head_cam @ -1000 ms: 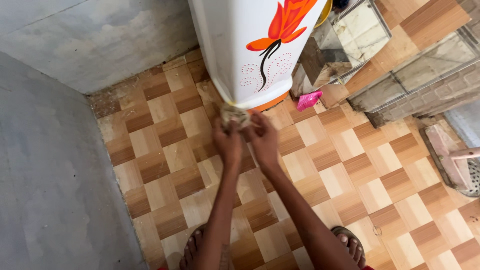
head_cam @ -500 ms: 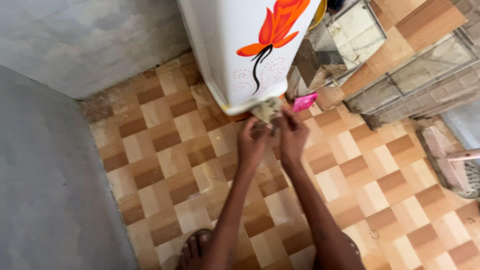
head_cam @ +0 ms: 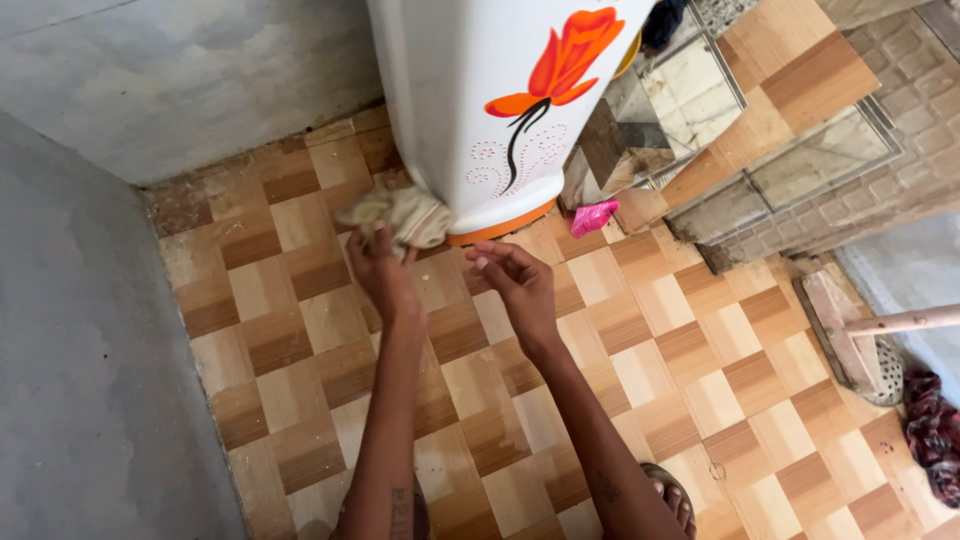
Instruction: The person wipes the exterior of a white pedestal sink with orange floral patterns using a cloth, then rinses the cloth under running water in an orange basin sink and wipes the basin interior.
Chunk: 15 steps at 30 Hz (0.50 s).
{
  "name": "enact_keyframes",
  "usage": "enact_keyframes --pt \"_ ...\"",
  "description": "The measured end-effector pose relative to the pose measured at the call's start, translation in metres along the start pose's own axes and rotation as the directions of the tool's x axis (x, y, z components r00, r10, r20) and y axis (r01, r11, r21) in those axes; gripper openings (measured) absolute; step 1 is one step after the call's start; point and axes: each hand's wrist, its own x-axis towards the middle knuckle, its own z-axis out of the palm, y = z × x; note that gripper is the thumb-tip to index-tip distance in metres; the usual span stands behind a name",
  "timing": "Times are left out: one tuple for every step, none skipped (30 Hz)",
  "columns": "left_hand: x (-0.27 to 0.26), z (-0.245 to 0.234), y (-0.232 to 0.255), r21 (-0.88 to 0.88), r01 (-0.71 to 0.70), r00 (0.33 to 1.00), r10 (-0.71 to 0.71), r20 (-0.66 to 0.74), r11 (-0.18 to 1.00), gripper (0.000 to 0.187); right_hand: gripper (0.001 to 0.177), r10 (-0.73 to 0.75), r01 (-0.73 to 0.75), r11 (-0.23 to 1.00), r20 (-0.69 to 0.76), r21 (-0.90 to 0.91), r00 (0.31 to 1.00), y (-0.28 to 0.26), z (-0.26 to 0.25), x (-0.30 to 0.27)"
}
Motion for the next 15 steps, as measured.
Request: enact_keyframes --pt "-0.003 0.005 -0.002 0.022 -0.028 0.997 0.026 0.074 0.999 0.052 0.025 0.025 -0.025 1.0 -0.017 -0.007 1.0 -0.001 -0.002 0.0" --pt "-0.009 0.012 -0.008 0.042 -0.057 0.988 0.05 0.148 0.998 0.057 0.026 0.05 -0.05 0.999 -0.034 -0.013 0.998 -0.001 -0.004 0.0" --pt "-0.013 0.019 -0.015 0.061 -0.087 0.972 0.071 0.226 0.994 0.063 0.026 0.067 -0.068 0.997 -0.035 -0.022 0.997 -0.001 -0.006 -0.001" --pt "-0.018 0.023 -0.021 0.188 -0.184 0.956 0.131 0.263 0.965 0.063 0.027 0.084 -0.085 0.996 -0.037 -0.032 0.996 0.0 -0.01 -0.003" --pt "-0.022 0.026 -0.028 0.309 -0.282 0.932 0.183 0.313 0.908 0.063 0.027 0.098 -0.1 0.994 -0.044 -0.035 0.994 0.001 -0.013 -0.005" --pt "-0.027 0.028 -0.035 0.418 -0.377 0.902 0.226 0.368 0.826 0.063 0.028 0.091 -0.093 0.995 -0.038 -0.034 0.995 0.001 -0.017 -0.006" --pt "-0.032 0.03 -0.04 0.452 -0.459 0.874 0.298 0.383 0.765 0.062 0.029 0.083 -0.084 0.996 -0.031 -0.028 0.996 0.001 -0.018 -0.006" --pt "-0.038 0.031 -0.045 0.482 -0.534 0.839 0.367 0.402 0.694 0.062 0.031 0.074 -0.075 0.997 -0.025 -0.021 0.997 0.0 -0.02 -0.005" --pt "-0.042 0.031 -0.045 0.509 -0.603 0.796 0.432 0.423 0.614 0.061 0.036 0.113 -0.113 0.993 -0.02 -0.045 0.993 -0.004 -0.022 -0.004" --pt "-0.044 0.032 -0.043 0.503 -0.564 0.823 0.401 0.402 0.655 0.063 0.042 0.151 -0.151 0.986 -0.015 -0.069 0.988 -0.009 -0.023 -0.002" --pt "-0.049 0.03 -0.04 0.498 -0.518 0.851 0.363 0.379 0.695 0.065 0.048 0.193 -0.193 0.977 -0.013 -0.096 0.981 -0.013 -0.023 -0.002" --pt "-0.053 0.03 -0.037 0.492 -0.47 0.877 0.323 0.356 0.733 0.067 0.055 0.249 -0.248 0.962 -0.011 -0.112 0.969 -0.017 -0.022 -0.002" --pt "-0.056 0.029 -0.034 0.488 -0.453 0.883 0.3 0.362 0.746 0.061 0.062 0.307 -0.305 0.943 -0.012 -0.133 0.952 -0.02 -0.023 -0.003" --pt "-0.056 0.027 -0.03 0.483 -0.437 0.888 0.277 0.367 0.759 0.055 0.07 0.363 -0.361 0.92 -0.014 -0.153 0.932 -0.021 -0.024 -0.004" --pt "-0.057 0.027 -0.027 0.477 -0.421 0.892 0.257 0.373 0.771 0.05 0.07 0.374 -0.374 0.918 -0.029 -0.133 0.927 -0.019 -0.026 -0.005"
